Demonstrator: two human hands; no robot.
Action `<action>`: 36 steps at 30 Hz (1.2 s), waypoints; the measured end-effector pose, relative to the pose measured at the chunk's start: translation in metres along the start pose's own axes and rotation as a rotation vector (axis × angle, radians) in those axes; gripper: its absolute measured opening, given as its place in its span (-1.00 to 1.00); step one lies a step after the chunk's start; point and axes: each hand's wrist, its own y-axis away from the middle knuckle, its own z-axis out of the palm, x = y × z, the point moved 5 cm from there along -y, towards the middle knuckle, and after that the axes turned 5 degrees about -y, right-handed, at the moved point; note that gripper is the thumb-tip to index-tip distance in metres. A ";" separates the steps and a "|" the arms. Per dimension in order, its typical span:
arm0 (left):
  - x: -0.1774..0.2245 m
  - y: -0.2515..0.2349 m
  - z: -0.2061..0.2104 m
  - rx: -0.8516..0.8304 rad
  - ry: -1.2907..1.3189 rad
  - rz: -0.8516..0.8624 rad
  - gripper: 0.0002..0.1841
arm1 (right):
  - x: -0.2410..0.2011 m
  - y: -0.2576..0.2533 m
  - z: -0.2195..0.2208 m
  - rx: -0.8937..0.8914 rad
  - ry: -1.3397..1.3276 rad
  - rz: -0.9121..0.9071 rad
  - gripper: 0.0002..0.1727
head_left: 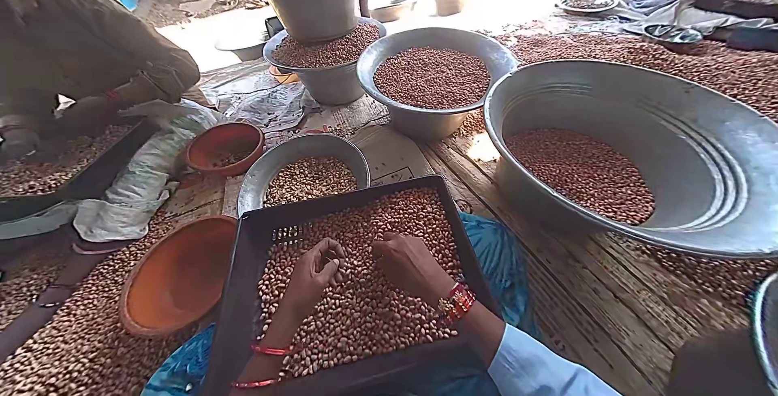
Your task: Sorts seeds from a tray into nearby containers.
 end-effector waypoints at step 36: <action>-0.027 0.065 -0.007 -0.039 -0.247 0.086 -0.80 | -0.059 0.052 -0.006 -0.353 -0.500 -0.338 -0.82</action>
